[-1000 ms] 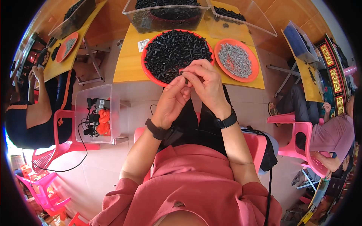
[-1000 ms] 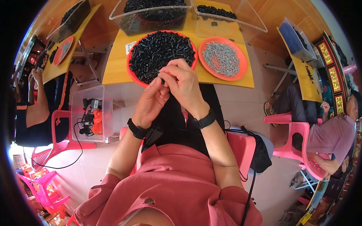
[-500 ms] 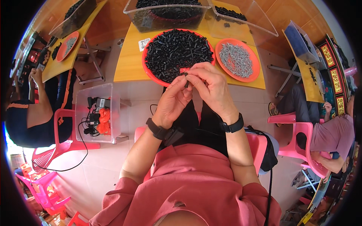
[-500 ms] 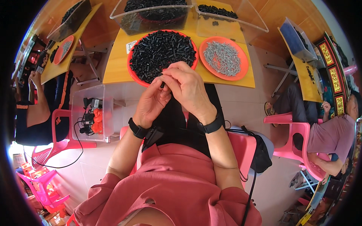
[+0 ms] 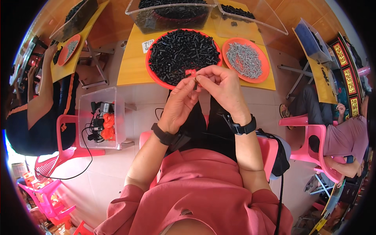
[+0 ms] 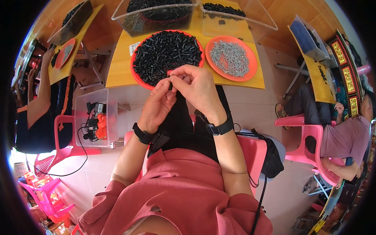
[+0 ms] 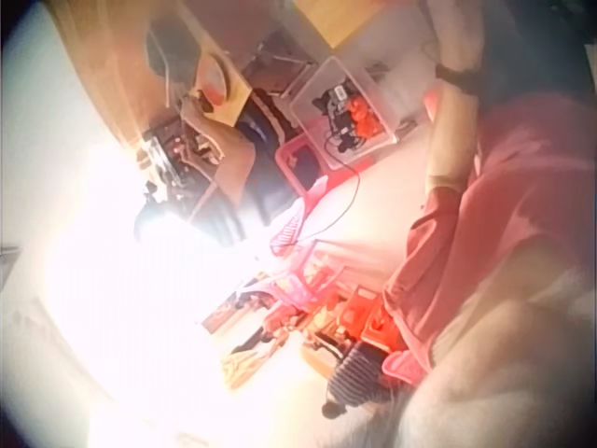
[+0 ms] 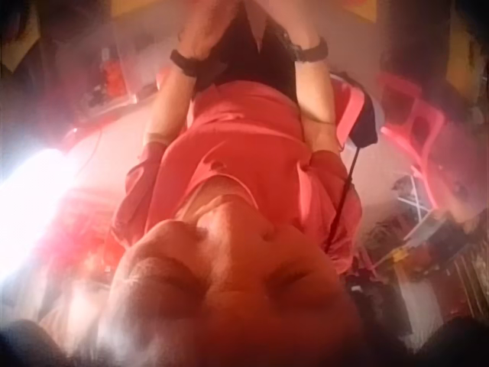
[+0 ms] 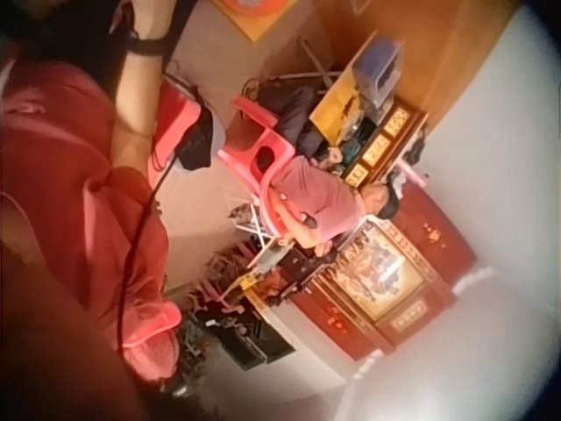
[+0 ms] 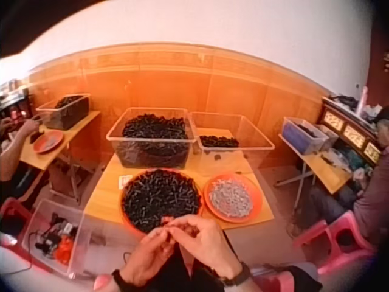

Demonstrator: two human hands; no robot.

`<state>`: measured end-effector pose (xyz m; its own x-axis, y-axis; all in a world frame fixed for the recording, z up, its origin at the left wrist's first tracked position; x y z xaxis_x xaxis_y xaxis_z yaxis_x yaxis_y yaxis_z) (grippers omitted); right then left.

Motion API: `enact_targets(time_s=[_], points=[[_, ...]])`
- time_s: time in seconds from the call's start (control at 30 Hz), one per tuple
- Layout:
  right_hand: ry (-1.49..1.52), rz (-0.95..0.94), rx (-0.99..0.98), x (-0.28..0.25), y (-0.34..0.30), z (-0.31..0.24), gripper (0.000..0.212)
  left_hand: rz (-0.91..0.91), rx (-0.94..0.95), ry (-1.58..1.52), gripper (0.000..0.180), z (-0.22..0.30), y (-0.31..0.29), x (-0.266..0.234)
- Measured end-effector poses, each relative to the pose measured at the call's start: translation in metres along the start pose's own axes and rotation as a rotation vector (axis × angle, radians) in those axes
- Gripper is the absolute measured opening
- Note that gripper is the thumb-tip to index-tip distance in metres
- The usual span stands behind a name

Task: Assembling small black components by hand.

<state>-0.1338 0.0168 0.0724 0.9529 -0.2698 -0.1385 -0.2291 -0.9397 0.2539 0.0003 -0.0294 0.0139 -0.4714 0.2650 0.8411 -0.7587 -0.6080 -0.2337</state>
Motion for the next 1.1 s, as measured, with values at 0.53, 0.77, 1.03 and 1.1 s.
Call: enact_targets(time_s=[0.53,0.77,1.03,1.1], points=[[0.369,0.121,0.003,0.029,-0.023,0.014,0.012,0.098,0.246,0.024,0.016,0.004,-0.001,-0.006],[0.367,0.162,-0.037,0.034,-0.021,0.011,0.018,0.073,0.278,0.01,0.015,0.004,-0.001,-0.009],[0.243,0.219,-0.111,0.042,-0.022,0.012,0.02,0.094,0.318,0.094,0.018,0.003,-0.001,-0.006],[0.246,0.231,-0.106,0.042,-0.022,0.012,0.021,0.129,0.31,0.091,0.018,0.003,-0.002,-0.002]])
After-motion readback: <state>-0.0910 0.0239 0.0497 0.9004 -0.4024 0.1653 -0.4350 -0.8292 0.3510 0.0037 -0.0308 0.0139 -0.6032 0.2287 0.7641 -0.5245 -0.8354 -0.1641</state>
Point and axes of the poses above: each hand's wrist, its own y-axis towards the middle knuckle, its own x-axis out of the palm, z = x × y, the point moved 1 cm from there along y, towards the middle knuckle, and after that the axes turned 7 degrees about -x, right-handed, at the moved point
